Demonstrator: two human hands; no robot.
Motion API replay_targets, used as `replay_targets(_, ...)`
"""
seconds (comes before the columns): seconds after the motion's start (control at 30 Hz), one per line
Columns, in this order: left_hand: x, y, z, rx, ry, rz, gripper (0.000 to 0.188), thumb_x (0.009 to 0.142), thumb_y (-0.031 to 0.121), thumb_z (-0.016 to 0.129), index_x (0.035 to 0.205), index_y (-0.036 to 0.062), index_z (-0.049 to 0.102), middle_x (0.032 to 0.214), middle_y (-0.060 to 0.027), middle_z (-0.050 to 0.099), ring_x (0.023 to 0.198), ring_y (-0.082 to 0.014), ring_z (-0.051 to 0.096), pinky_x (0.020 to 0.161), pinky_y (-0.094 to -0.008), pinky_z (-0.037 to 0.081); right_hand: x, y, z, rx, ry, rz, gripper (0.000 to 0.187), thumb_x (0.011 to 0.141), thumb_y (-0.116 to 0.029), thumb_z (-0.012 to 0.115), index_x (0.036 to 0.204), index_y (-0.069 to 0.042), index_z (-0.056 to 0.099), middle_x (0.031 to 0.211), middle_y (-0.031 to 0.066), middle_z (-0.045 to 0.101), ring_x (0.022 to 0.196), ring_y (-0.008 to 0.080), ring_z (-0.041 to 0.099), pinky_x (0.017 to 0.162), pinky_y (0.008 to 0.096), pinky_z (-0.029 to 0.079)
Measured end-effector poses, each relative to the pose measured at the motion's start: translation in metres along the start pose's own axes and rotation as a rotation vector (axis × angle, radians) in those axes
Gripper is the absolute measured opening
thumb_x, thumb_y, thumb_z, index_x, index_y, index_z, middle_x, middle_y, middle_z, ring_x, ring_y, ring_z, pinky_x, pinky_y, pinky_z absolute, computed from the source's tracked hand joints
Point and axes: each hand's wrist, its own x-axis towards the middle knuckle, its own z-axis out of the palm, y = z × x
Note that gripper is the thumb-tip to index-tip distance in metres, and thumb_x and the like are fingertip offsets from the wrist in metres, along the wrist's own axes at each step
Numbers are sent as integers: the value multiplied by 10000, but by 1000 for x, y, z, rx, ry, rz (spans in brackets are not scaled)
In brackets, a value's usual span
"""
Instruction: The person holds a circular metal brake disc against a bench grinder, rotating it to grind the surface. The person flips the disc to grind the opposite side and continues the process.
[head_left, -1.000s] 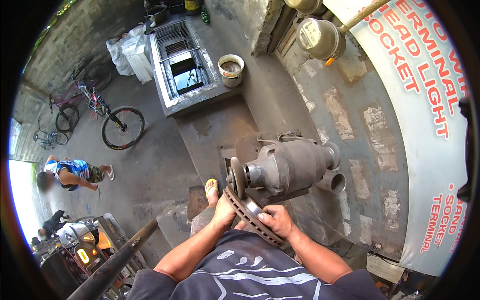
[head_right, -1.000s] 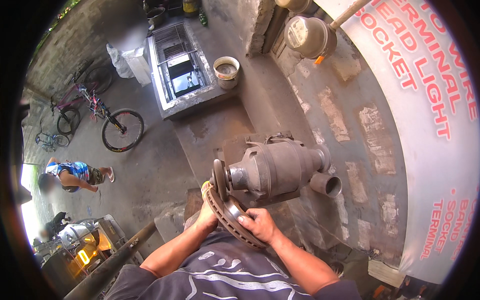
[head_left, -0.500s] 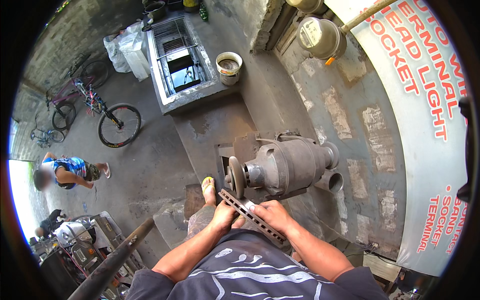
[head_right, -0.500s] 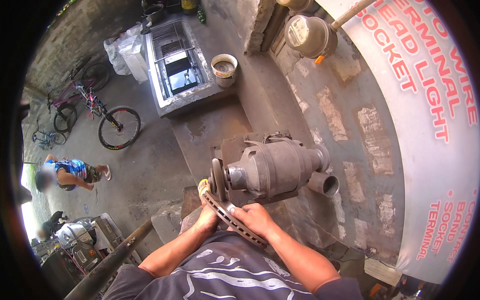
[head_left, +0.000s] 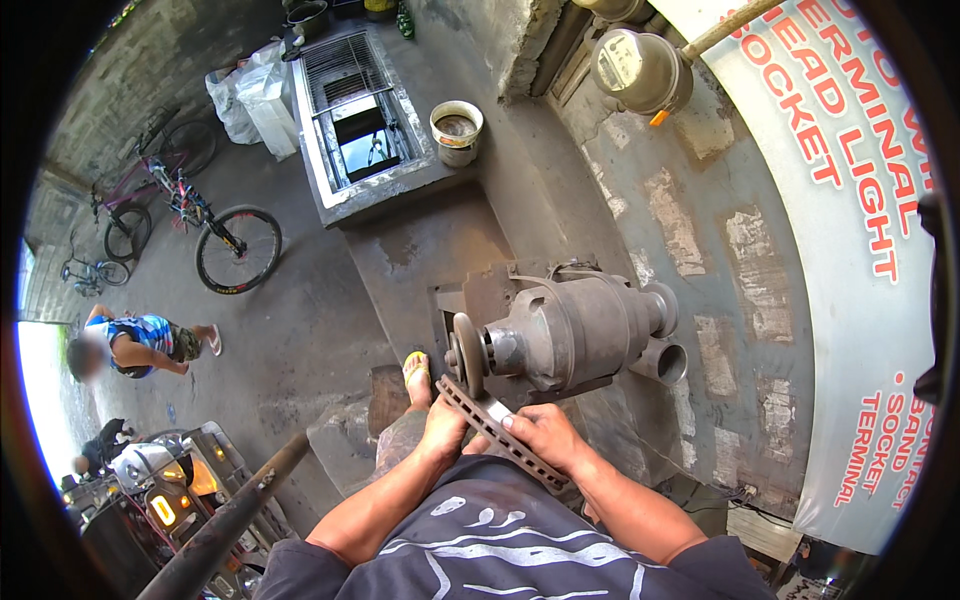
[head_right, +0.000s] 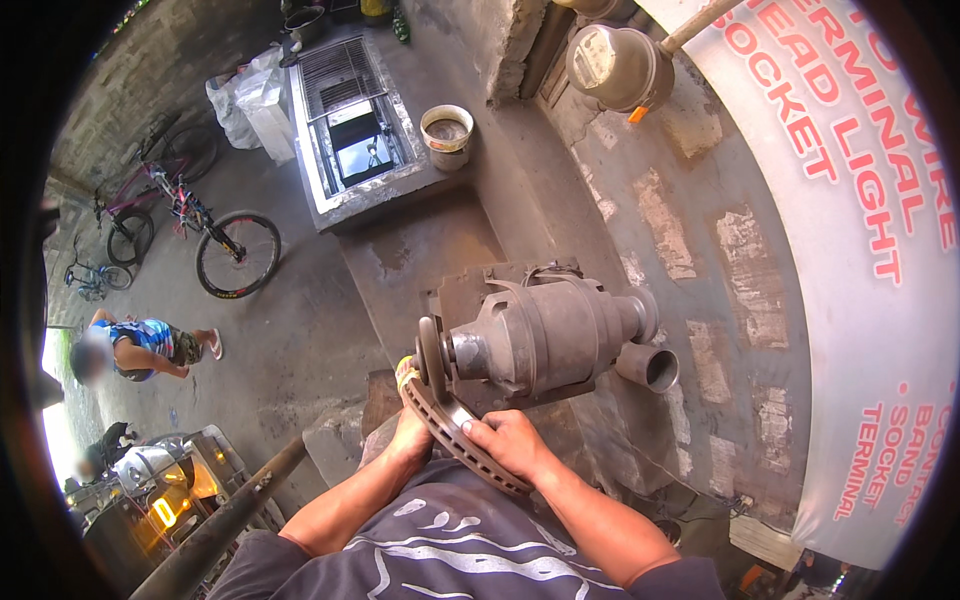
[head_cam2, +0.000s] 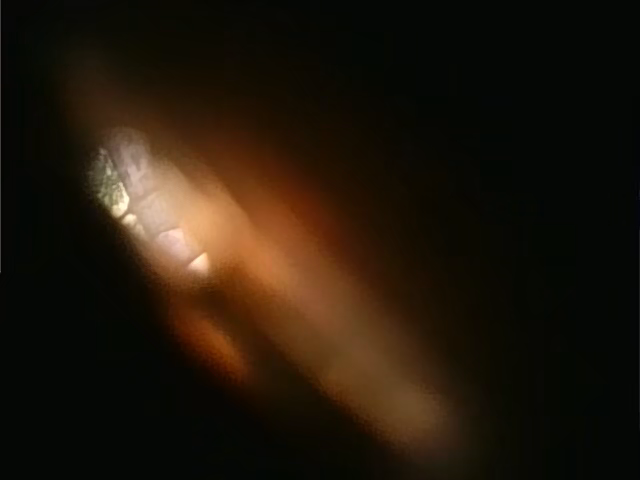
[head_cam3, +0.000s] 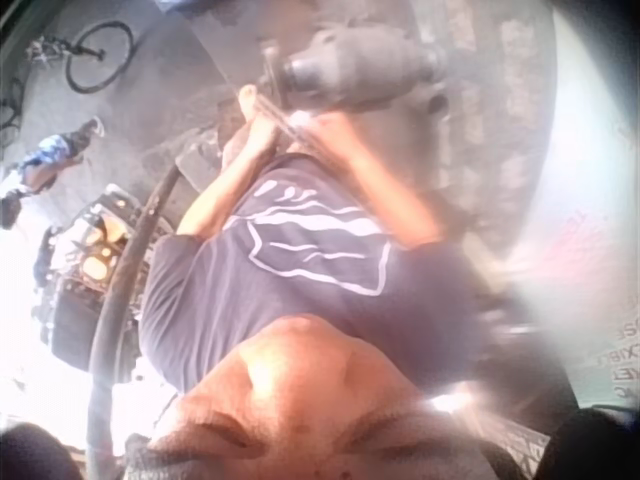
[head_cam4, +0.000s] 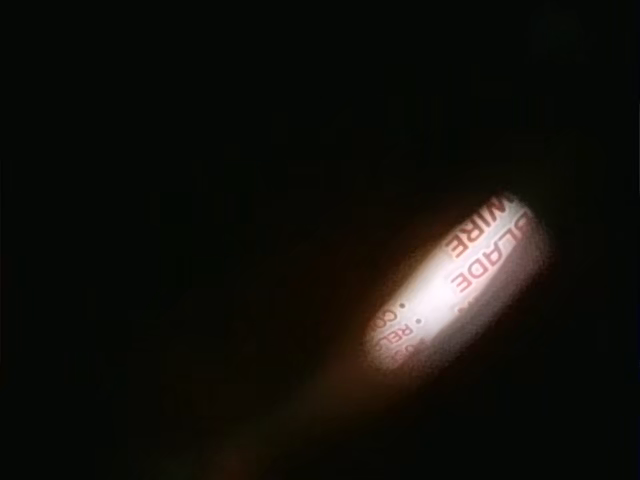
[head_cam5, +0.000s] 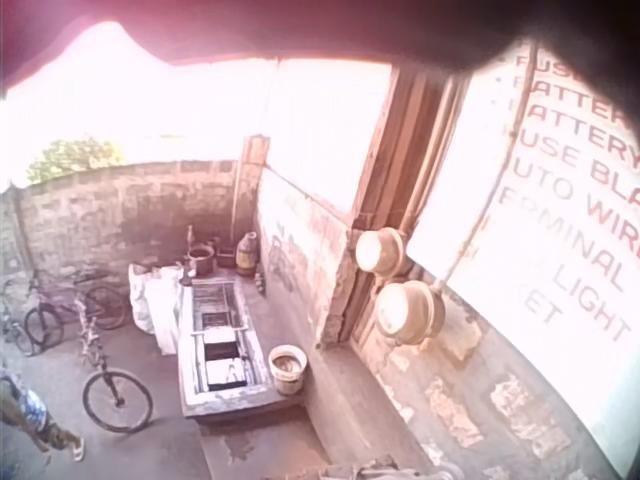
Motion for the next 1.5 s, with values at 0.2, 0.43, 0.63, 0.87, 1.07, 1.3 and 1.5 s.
replay_targets(0.2, -13, 32, 13, 420, 11, 382, 350, 905, 254, 696, 1141, 1, 643, 1013, -114, 713, 935, -215, 684, 797, -360, 552, -11, 14, -11, -16, -8, -186, 494, 880, -428, 706, 882, 66, 723, 729, 146, 701, 701, 153, 630, 660, 365, 510)
replay_targets(0.43, 1, 4, 8, -17, -14, 48, 286, 937, 223, 701, 1136, 19, 671, 1000, -71, 704, 857, -167, 678, 729, -339, 569, 3, 16, -2, 12, 5, -74, 555, 917, -480, 690, 870, 72, 723, 725, 165, 704, 693, 170, 646, 656, 378, 515)
replay_targets(0.63, -13, -13, -7, 370, 146, 284, 455, 878, 182, 749, 1248, -5, 560, 1175, -143, 631, 1037, -236, 623, 896, -354, 503, -19, 10, -6, 28, -42, -157, 549, 916, -489, 722, 961, 58, 732, 878, 184, 727, 814, 222, 682, 747, 378, 526)
replay_targets(0.87, -24, 7, 5, 637, 294, 512, 708, 812, 176, 807, 1396, -16, 457, 1434, -271, 521, 1359, -393, 525, 1156, -428, 399, -7, 51, -5, 65, 8, -363, 523, 851, -472, 761, 900, 45, 703, 824, 156, 676, 790, 238, 659, 734, 376, 509)
replay_targets(1.07, 20, -4, -16, 901, 258, 641, 556, 826, 211, 779, 1272, -52, 576, 1319, -305, 585, 1287, -395, 556, 1117, -437, 434, -5, 19, -9, 145, -45, -148, 504, 922, -437, 731, 871, 64, 717, 758, 107, 734, 720, 118, 653, 678, 309, 530)
replay_targets(1.3, -22, 53, 21, 280, 106, 252, 320, 838, 152, 751, 1079, -31, 644, 984, -124, 715, 902, -223, 686, 826, -364, 551, 1, -9, -4, 70, -13, 42, 533, 919, -463, 729, 904, 71, 734, 758, 128, 743, 716, 138, 668, 682, 325, 535)
replay_targets(1.5, -33, 65, 25, 386, 96, 359, 186, 838, 113, 726, 959, -12, 660, 838, -79, 699, 771, -179, 671, 709, -339, 540, -8, -2, -6, -96, 2, -58, 575, 911, -514, 714, 858, 58, 747, 723, 170, 725, 681, 184, 678, 661, 381, 533)
